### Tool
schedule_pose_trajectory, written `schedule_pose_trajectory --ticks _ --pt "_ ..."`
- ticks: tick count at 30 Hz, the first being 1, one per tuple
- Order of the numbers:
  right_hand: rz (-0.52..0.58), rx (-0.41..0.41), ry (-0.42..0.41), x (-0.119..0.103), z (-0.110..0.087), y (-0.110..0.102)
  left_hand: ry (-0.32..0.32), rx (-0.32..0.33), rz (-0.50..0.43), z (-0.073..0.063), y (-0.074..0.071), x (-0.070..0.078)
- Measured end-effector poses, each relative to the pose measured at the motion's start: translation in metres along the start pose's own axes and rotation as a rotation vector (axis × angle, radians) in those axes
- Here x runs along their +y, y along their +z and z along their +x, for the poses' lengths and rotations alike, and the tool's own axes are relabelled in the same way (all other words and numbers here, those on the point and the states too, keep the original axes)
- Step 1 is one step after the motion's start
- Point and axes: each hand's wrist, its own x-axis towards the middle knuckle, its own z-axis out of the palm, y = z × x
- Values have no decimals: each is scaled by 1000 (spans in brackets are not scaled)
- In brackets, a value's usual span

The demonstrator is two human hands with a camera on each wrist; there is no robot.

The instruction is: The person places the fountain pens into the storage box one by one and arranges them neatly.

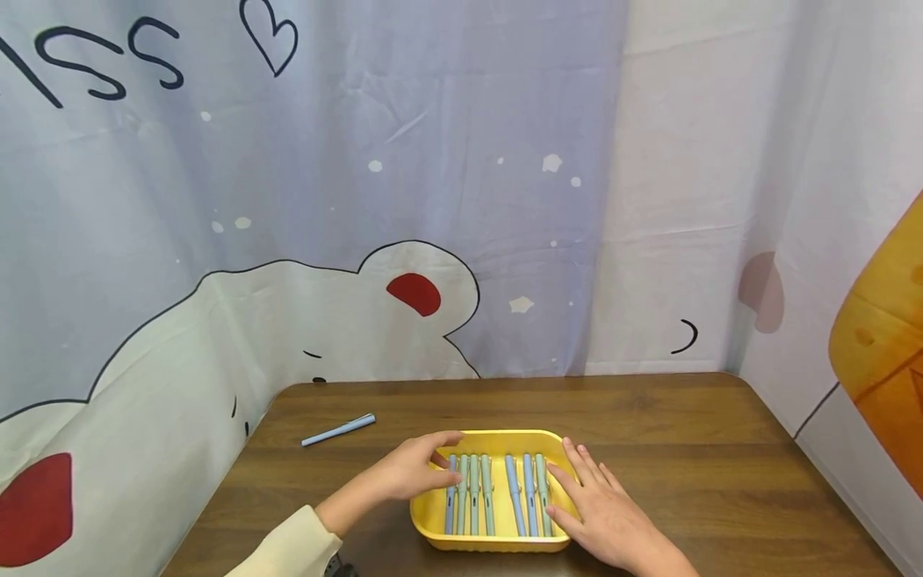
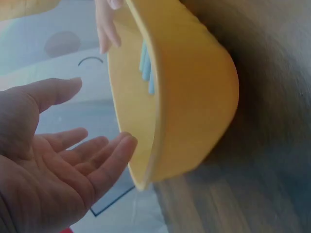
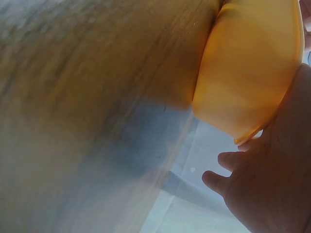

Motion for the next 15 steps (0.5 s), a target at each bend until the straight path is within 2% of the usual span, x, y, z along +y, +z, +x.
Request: schedule_pose_trajectory --ticks 5,10,15 --pt "5 -1 1 0 0 0 20 31 29 -5 -12 -9" --pt "-1 10 0 0 -1 1 10 51 81 -9 -24 -16" --pt "0 13 2 -1 -1 0 13 83 123 -10 -32 -29"
